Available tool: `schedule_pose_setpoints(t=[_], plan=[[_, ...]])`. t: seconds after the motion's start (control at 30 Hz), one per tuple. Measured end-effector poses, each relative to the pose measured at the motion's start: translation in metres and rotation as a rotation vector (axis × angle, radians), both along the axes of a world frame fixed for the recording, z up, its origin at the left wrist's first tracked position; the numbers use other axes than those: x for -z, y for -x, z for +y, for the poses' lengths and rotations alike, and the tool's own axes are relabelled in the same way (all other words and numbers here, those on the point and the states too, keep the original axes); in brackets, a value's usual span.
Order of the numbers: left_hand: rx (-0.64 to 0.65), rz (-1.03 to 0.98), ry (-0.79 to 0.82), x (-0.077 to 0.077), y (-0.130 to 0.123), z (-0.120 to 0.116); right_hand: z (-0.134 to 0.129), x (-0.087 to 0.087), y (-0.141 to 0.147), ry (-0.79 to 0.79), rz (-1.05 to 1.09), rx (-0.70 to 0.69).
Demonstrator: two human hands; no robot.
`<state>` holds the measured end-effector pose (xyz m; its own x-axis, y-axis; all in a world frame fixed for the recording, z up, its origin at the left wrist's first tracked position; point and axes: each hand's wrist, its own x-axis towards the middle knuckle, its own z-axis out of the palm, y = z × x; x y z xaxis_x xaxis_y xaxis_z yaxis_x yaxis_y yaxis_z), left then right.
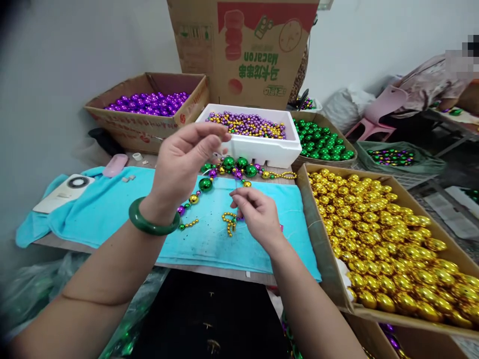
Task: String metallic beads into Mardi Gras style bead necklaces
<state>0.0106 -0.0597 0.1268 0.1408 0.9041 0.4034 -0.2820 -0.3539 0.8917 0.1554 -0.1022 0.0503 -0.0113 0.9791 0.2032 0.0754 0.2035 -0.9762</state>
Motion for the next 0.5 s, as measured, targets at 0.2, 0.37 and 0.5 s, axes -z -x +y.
schedule_pose_setpoints(t=[0.2,0.37,0.5], plan=[[0.614,0.364,0.27,0.065,0.0,0.0,0.006,-0.038,-0.01,-0.084,0.085,0.07],[0.585,0.365,0.332,0.091,0.003,-0.006,0.008,-0.074,-0.03,-0.201,0.131,0.192],[0.523,0.409,0.291,0.08,0.013,-0.004,0.001,-0.103,-0.053,-0.41,0.167,0.296]])
